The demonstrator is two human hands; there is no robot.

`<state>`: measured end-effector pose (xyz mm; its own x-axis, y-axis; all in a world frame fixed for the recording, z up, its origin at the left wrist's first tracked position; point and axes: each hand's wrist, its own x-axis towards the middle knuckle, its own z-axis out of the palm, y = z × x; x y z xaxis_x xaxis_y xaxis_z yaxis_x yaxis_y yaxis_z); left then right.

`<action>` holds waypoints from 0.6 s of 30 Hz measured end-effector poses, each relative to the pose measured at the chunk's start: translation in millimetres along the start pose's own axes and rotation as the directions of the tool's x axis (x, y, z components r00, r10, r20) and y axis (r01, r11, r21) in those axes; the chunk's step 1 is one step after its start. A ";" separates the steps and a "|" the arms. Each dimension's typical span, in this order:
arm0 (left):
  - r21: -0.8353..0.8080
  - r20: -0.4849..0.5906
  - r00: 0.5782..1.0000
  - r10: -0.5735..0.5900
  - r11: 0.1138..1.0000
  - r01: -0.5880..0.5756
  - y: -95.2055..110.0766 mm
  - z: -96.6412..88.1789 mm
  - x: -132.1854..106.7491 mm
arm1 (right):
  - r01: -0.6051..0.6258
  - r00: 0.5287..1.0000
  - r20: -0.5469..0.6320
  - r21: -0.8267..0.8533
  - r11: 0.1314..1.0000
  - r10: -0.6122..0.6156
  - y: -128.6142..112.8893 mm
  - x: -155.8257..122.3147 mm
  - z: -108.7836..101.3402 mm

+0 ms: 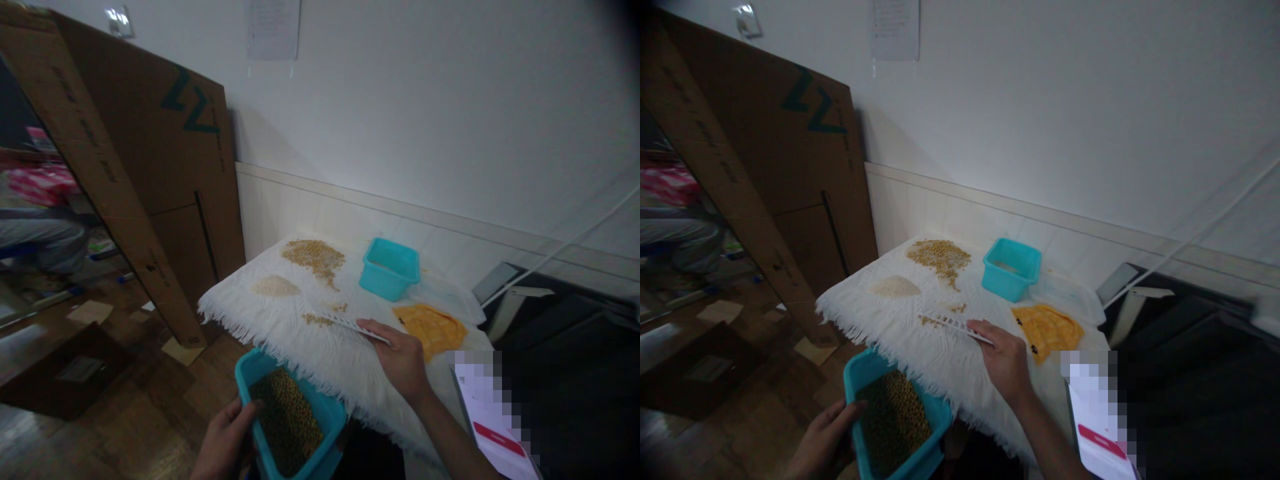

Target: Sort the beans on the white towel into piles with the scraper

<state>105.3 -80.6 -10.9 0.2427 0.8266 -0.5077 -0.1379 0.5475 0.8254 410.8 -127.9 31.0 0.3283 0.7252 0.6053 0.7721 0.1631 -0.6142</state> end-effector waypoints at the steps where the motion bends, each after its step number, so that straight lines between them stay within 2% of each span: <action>1: -0.003 0.002 1.000 0.001 1.000 -0.001 0.2 0.0 -0.3 | -0.010 1.000 -0.024 -0.015 1.000 0.010 2.3 2.5 -1.2; 3: 0.000 0.013 1.000 0.000 1.000 0.000 -0.7 -0.6 0.9 | -0.029 0.998 -0.048 -0.036 0.999 0.028 7.5 6.5 -2.6; 6: 0.026 0.021 1.000 0.009 1.000 -0.010 -5.6 -2.9 7.0 | -0.035 0.999 -0.022 -0.036 0.999 0.034 10.4 5.6 -1.3; 12: 0.029 -0.018 0.999 0.035 0.999 -0.034 -14.3 -3.7 12.7 | -0.025 0.999 0.029 0.000 1.000 0.025 -3.3 -4.6 -1.3; 15: 0.034 -0.036 0.999 0.031 0.999 -0.030 -10.5 -1.0 8.7 | -0.074 0.996 -0.056 -0.083 0.994 0.070 -2.2 1.8 -6.4; 18: 0.014 -0.005 1.000 0.016 1.000 -0.016 -5.7 0.0 5.9 | -0.149 0.980 -0.164 -0.233 0.961 0.112 4.4 8.8 -9.8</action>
<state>107.6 -78.8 -18.6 0.2358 0.8359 -0.4956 -0.1286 0.5324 0.8367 422.5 -127.3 38.6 0.4973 0.6193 0.6076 0.8199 -0.1066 -0.5625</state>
